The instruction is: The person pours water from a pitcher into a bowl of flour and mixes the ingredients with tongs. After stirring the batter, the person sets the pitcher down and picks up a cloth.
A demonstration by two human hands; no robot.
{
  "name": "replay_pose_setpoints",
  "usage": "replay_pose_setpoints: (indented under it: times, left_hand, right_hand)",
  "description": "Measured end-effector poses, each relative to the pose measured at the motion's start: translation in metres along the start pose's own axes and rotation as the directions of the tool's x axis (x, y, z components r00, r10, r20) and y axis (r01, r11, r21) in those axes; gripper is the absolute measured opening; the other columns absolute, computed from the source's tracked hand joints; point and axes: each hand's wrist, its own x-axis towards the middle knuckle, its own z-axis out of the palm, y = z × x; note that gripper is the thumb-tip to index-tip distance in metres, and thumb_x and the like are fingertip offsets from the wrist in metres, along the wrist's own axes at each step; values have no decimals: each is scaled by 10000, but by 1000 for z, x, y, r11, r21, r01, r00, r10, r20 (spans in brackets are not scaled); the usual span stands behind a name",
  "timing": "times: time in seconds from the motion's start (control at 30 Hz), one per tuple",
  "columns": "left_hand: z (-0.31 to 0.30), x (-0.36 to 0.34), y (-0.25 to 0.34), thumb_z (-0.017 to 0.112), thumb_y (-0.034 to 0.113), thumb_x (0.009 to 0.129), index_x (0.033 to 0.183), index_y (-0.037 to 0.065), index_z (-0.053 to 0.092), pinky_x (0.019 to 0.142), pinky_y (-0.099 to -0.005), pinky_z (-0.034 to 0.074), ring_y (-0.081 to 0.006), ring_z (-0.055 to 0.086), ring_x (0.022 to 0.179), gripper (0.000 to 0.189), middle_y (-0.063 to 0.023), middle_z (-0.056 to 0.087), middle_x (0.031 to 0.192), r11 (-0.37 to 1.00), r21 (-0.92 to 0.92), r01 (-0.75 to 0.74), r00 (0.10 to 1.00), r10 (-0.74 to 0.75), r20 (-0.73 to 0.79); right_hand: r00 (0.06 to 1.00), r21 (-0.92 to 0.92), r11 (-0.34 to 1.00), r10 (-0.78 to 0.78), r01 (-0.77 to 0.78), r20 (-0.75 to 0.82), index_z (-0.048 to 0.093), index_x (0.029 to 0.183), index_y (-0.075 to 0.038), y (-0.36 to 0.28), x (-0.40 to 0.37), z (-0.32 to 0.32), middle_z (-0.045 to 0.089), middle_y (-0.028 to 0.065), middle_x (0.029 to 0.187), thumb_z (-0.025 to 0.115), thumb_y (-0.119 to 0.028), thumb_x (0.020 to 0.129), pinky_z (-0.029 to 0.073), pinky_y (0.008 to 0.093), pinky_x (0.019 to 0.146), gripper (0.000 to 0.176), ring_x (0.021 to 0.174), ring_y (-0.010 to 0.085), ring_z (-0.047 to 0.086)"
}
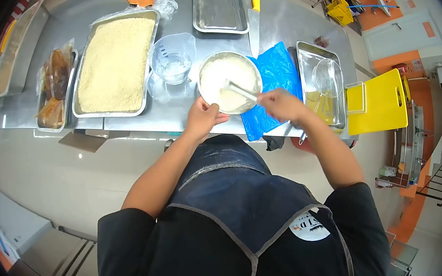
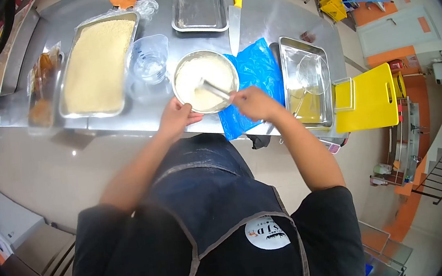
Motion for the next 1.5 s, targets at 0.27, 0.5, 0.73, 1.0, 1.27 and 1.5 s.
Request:
replay_pose_setpoints:
  times: [0.27, 0.5, 0.73, 1.0, 1.27, 1.5]
  left_hand:
    - [-3, 0, 3, 514, 16, 923, 1073, -50, 421, 714, -349, 635, -267, 703, 806, 189, -165, 561, 996, 999, 9, 39, 999, -39, 17]
    - [2, -5, 1, 484, 54, 951, 1160, -67, 436, 734, -332, 631, -256, 705, 832, 247, -203, 602, 1058, 996, 64, 68, 997, -66, -29]
    - [-6, -9, 8, 489, 54, 947, 1165, -76, 431, 738, -339, 631, -253, 705, 811, 261, -217, 604, 1050, 995, 54, 81, 995, -78, -57]
    - [-9, -9, 6, 499, 58, 953, 1179, -71, 420, 712, -323, 627, -246, 702, 790, 272, -201, 611, 1038, 995, 53, 82, 995, -79, -61]
    - [-7, -8, 1, 502, 64, 957, 1139, -59, 428, 734, -322, 624, -256, 700, 828, 232, -200, 606, 1034, 997, 36, 67, 996, -65, -66]
    - [-12, -6, -2, 488, 82, 963, 1166, -63, 419, 736, -329, 629, -248, 699, 820, 259, -192, 605, 1042, 992, 90, 91, 993, -84, -77]
  right_hand:
    - [999, 21, 999, -34, 34, 29, 720, 975, -72, -7, -11, 7, 591, 76, 630, 511, -300, 978, 450, 319, 455, 310, 502, 137, 558]
    - [989, -66, 987, -148, 147, -22, 673, 841, -30, 2, -20, 15, 600, 68, 635, 509, -313, 980, 452, 328, 450, 356, 494, 142, 548]
    - [985, -115, 980, -159, 165, 64, 721, 1102, -49, -4, -36, 16, 588, 92, 599, 518, -280, 975, 450, 334, 438, 333, 462, 157, 543]
    - [943, -154, 935, -330, 321, -37, 692, 934, -2, 18, -24, 21, 530, 47, 566, 507, -276, 983, 413, 315, 426, 334, 433, 119, 480]
    - [967, -74, 965, -254, 253, -6, 700, 995, -17, 26, -18, 24, 516, 27, 563, 506, -280, 992, 410, 302, 427, 327, 417, 129, 471]
    - [923, -91, 931, -364, 354, -127, 703, 1050, -17, 47, -10, 25, 536, 31, 591, 505, -287, 983, 436, 304, 446, 342, 460, 123, 500]
